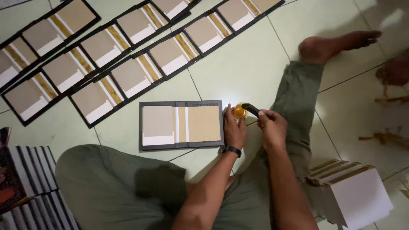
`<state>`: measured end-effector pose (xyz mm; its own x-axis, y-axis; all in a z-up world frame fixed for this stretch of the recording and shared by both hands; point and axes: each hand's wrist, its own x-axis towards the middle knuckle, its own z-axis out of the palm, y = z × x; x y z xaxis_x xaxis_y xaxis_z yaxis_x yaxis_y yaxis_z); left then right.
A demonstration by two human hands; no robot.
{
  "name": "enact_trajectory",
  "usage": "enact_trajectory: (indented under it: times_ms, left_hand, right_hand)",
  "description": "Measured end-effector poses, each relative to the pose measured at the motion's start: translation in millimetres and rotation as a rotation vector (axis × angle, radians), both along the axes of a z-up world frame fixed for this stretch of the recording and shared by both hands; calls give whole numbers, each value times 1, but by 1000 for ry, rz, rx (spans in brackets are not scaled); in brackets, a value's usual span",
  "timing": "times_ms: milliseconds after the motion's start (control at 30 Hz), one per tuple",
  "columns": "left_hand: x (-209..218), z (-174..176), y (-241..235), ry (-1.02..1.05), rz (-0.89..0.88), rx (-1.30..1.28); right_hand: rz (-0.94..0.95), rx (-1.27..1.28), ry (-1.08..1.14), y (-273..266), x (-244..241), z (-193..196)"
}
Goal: The person sits on the floor and applies a yellow substance to the center of a black rectangular frame using a brush. They repeatedly dip the brush into a small container and spread the substance along the frame's center line.
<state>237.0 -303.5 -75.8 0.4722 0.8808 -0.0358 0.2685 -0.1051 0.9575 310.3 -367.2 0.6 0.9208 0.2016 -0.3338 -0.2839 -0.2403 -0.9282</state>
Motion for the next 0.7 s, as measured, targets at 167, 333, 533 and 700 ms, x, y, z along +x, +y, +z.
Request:
enact_trajectory:
  times_ms: [167, 333, 533, 700]
  left_hand:
    - [-1, 1, -2, -5, 32, 44]
    - [-5, 6, -2, 8, -31, -13]
    - [-3, 0, -2, -26, -11, 32]
    - [-2, -9, -7, -18, -14, 12]
  right_hand:
    - [-6, -23, -91, -4, -3, 34]
    - [5, 9, -128, -11, -14, 117]
    - [86, -132, -317, -11, -11, 189]
    - [79, 38, -304, -15, -11, 208]
